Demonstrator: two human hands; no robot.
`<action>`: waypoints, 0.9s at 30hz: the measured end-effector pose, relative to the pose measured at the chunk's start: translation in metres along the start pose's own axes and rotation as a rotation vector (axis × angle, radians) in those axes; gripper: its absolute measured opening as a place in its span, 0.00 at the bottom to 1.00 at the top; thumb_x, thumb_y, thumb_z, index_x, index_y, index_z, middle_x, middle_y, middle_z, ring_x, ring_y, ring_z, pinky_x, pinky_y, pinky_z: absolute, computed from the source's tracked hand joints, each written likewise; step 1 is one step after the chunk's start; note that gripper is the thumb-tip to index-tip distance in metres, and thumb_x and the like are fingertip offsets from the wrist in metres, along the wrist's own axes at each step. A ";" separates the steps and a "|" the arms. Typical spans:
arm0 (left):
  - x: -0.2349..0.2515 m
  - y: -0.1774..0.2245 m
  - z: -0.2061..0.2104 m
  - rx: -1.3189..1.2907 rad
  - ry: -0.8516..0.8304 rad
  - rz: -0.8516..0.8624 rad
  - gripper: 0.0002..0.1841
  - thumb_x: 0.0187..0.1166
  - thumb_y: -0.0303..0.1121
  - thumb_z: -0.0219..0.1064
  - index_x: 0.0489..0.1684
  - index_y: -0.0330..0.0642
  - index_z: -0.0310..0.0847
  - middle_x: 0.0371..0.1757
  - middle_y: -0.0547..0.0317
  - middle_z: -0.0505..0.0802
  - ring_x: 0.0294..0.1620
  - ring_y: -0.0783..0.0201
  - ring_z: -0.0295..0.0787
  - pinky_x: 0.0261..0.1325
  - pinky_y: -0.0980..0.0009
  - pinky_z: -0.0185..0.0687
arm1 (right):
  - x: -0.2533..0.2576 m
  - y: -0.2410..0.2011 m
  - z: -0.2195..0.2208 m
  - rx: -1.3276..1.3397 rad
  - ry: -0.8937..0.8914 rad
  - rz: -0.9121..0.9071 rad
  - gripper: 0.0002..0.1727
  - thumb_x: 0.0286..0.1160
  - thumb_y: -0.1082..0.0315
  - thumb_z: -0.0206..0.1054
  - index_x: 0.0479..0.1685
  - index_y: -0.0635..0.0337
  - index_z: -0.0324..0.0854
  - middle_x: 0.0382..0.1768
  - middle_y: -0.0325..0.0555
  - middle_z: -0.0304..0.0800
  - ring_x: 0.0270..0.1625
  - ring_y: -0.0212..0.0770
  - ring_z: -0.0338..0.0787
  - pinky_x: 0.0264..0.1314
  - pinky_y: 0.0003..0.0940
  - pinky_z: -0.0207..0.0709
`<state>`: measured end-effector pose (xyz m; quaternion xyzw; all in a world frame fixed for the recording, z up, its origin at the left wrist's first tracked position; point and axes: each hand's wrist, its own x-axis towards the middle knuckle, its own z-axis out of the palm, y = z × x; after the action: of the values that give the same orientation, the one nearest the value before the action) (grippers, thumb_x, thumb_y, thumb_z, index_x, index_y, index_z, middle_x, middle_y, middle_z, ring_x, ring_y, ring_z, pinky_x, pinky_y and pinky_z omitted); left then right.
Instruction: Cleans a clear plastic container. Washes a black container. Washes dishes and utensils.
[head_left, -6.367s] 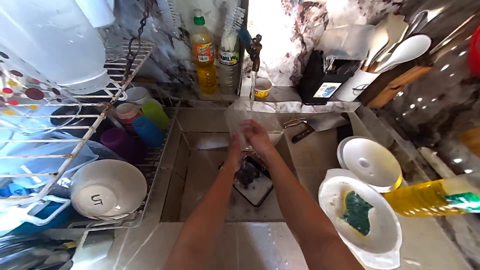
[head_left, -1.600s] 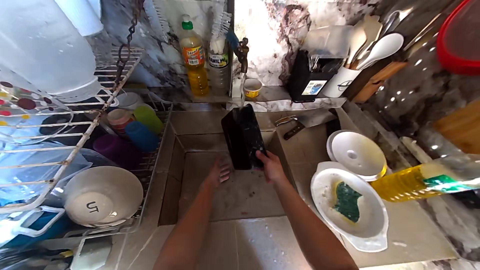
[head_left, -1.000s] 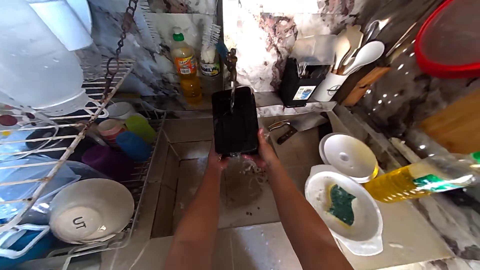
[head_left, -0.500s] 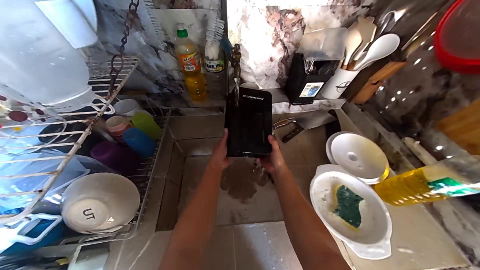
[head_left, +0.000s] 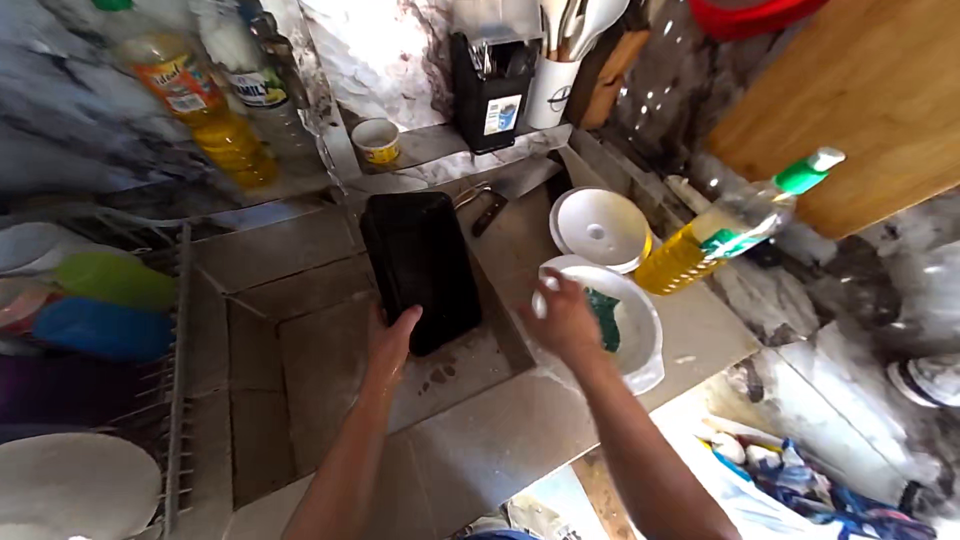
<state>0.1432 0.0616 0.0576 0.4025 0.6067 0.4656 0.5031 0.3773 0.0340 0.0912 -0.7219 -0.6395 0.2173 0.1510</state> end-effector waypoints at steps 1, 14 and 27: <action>-0.003 -0.005 -0.003 0.023 -0.018 0.062 0.34 0.79 0.30 0.69 0.85 0.35 0.59 0.68 0.42 0.83 0.63 0.62 0.85 0.64 0.65 0.83 | 0.000 0.026 -0.010 -0.056 -0.007 0.160 0.38 0.78 0.48 0.71 0.88 0.52 0.69 0.90 0.71 0.53 0.86 0.79 0.60 0.75 0.77 0.64; -0.010 -0.015 0.006 -0.192 -0.081 0.221 0.43 0.75 0.33 0.68 0.92 0.42 0.47 0.74 0.47 0.80 0.66 0.66 0.84 0.67 0.67 0.84 | -0.004 0.017 -0.032 0.108 0.285 0.196 0.27 0.91 0.57 0.59 0.78 0.67 0.72 0.49 0.77 0.89 0.53 0.77 0.89 0.58 0.75 0.77; -0.014 -0.005 -0.088 -0.170 0.075 -0.078 0.36 0.87 0.37 0.63 0.93 0.55 0.46 0.69 0.41 0.82 0.55 0.53 0.88 0.52 0.56 0.88 | 0.017 -0.133 0.112 0.071 -0.435 -0.497 0.25 0.76 0.77 0.67 0.74 0.65 0.79 0.68 0.69 0.83 0.72 0.66 0.82 0.76 0.60 0.74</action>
<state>0.0583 0.0327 0.0610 0.3168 0.5987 0.5103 0.5299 0.2076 0.0620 0.0590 -0.4747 -0.8053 0.3449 0.0844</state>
